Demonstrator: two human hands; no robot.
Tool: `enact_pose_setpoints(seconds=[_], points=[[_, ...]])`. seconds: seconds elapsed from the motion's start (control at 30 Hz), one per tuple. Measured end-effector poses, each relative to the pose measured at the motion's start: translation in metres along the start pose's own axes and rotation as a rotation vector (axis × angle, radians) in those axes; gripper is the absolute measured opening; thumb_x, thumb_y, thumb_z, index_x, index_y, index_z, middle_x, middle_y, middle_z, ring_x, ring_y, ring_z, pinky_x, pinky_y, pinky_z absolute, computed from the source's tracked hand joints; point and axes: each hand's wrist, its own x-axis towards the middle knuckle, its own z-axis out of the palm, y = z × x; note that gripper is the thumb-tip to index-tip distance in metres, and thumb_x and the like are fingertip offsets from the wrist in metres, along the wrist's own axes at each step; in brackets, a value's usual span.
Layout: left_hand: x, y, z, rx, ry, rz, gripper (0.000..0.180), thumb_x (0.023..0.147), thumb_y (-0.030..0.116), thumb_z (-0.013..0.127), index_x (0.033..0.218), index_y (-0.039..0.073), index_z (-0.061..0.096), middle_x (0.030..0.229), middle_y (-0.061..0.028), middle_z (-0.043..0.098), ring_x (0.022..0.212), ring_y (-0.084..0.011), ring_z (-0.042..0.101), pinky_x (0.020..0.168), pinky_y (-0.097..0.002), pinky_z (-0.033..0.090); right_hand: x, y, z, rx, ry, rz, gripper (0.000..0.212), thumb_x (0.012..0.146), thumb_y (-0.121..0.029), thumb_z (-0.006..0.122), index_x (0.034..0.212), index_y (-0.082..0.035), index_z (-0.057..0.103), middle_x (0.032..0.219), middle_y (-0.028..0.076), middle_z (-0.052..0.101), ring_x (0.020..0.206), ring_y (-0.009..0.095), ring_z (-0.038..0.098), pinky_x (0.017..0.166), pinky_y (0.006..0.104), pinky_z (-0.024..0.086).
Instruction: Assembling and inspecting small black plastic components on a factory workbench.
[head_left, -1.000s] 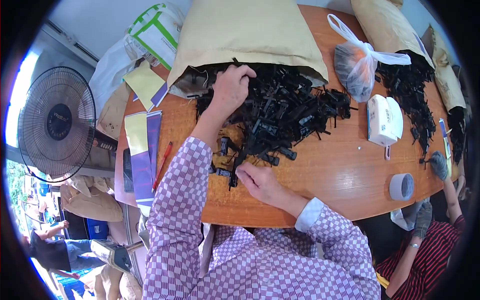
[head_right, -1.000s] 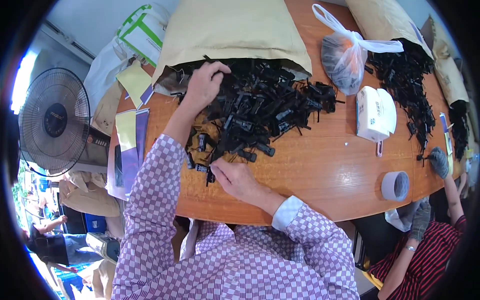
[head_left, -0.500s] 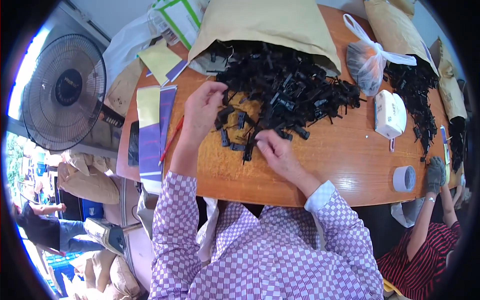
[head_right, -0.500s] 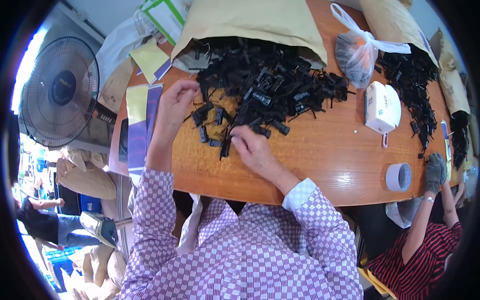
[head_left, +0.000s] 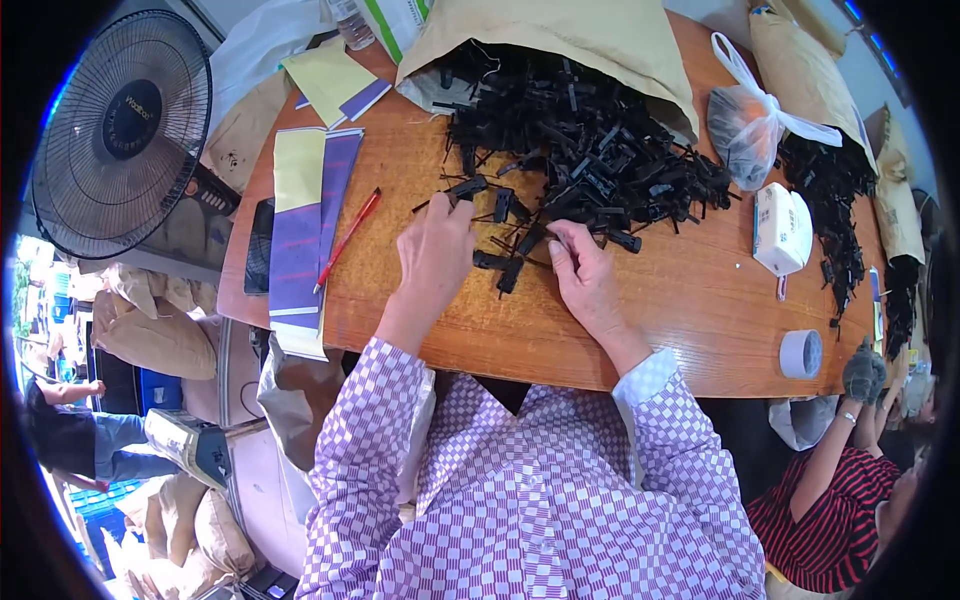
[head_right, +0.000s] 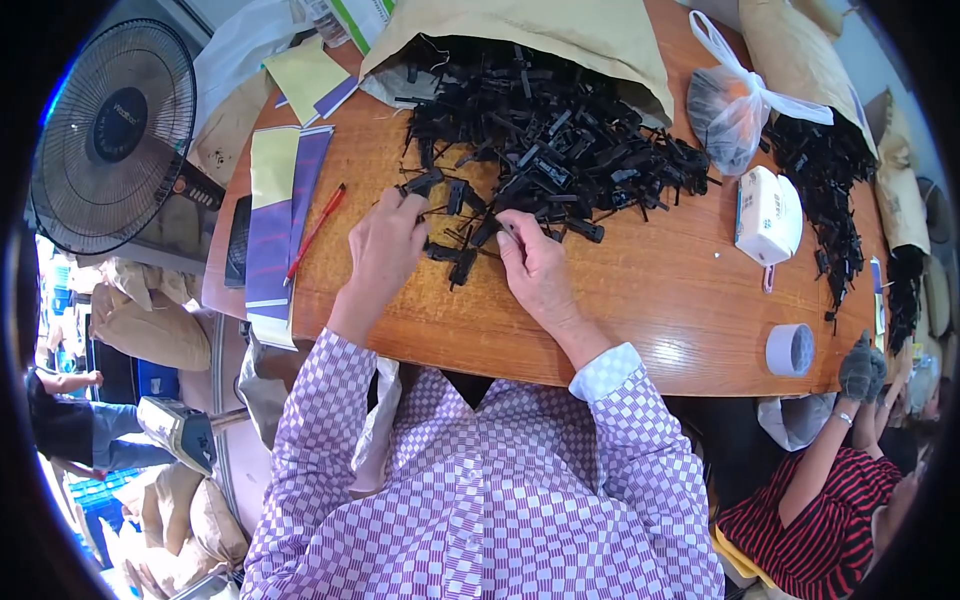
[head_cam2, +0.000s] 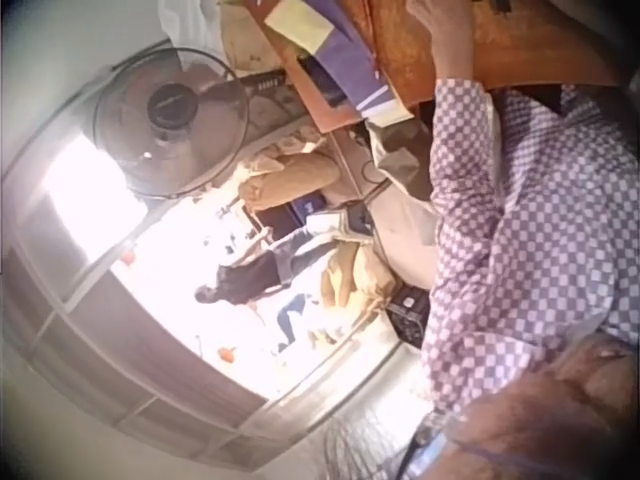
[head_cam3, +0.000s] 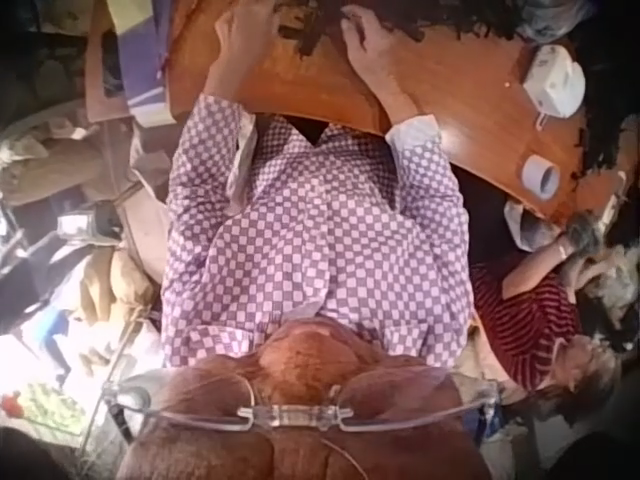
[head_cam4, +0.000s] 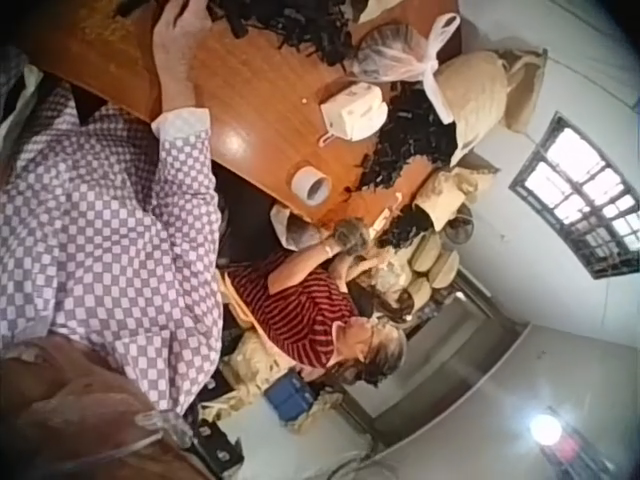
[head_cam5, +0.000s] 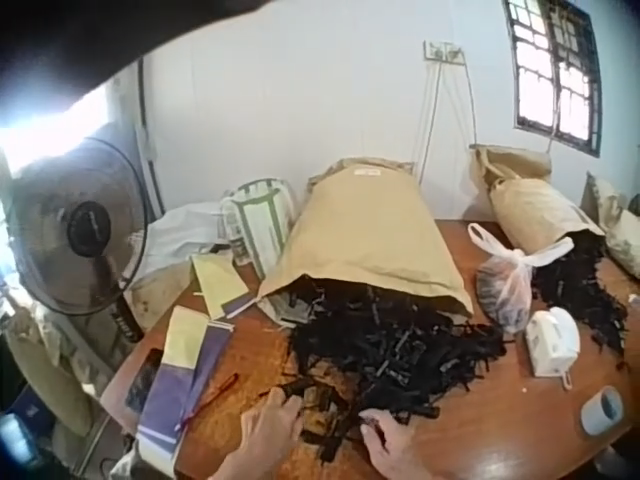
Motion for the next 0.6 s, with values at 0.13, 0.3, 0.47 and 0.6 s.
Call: enact_pose_setpoints(seconds=[0.13, 0.3, 0.47, 0.6], points=[[0.004, -0.004, 0.005, 0.065, -0.048, 0.035, 0.010, 0.079, 0.013, 0.064, 0.085, 0.008, 0.059, 0.084, -0.0100, 0.053, 0.081, -0.0283, 0.059, 0.064, -0.0381, 0.046, -0.001, -0.003, 0.000, -0.048, -0.025, -0.012, 0.016, 0.091, -0.004, 0.055, 0.106, -0.001, 0.056, 0.082, 0.010, 0.063, 0.073, 0.014, 0.060, 0.067, 0.0256, 0.047], [0.009, -0.013, -0.011, -0.264, 0.198, -0.167, 0.009, 0.082, 0.010, 0.063, 0.081, 0.004, 0.056, 0.068, -0.0064, 0.057, 0.059, -0.0197, 0.056, 0.052, -0.0324, 0.042, -0.003, -0.012, -0.003, -0.080, -0.038, -0.101, 0.023, 0.088, -0.003, 0.059, 0.110, -0.003, 0.054, 0.076, 0.007, 0.060, 0.067, 0.013, 0.057, 0.062, 0.0246, 0.046], [-0.004, 0.010, -0.022, -0.618, 0.098, -0.398, 0.012, 0.086, 0.004, 0.059, 0.080, 0.001, 0.050, 0.063, -0.0036, 0.058, 0.055, -0.0083, 0.054, 0.048, -0.0242, 0.041, -0.010, -0.055, 0.009, 0.115, -0.103, -0.005, 0.037, 0.084, -0.002, 0.064, 0.119, -0.006, 0.050, 0.071, 0.001, 0.052, 0.062, 0.008, 0.049, 0.057, 0.0212, 0.041], [-0.024, 0.029, -0.020, -0.894, 0.157, -0.409, 0.013, 0.087, 0.006, 0.061, 0.085, 0.000, 0.049, 0.065, -0.0073, 0.060, 0.056, -0.0096, 0.058, 0.049, -0.0253, 0.043, -0.007, -0.057, 0.025, 0.390, -0.057, 0.129, 0.027, 0.087, -0.004, 0.062, 0.113, -0.004, 0.053, 0.074, -0.003, 0.053, 0.062, 0.004, 0.047, 0.056, 0.0178, 0.039]])
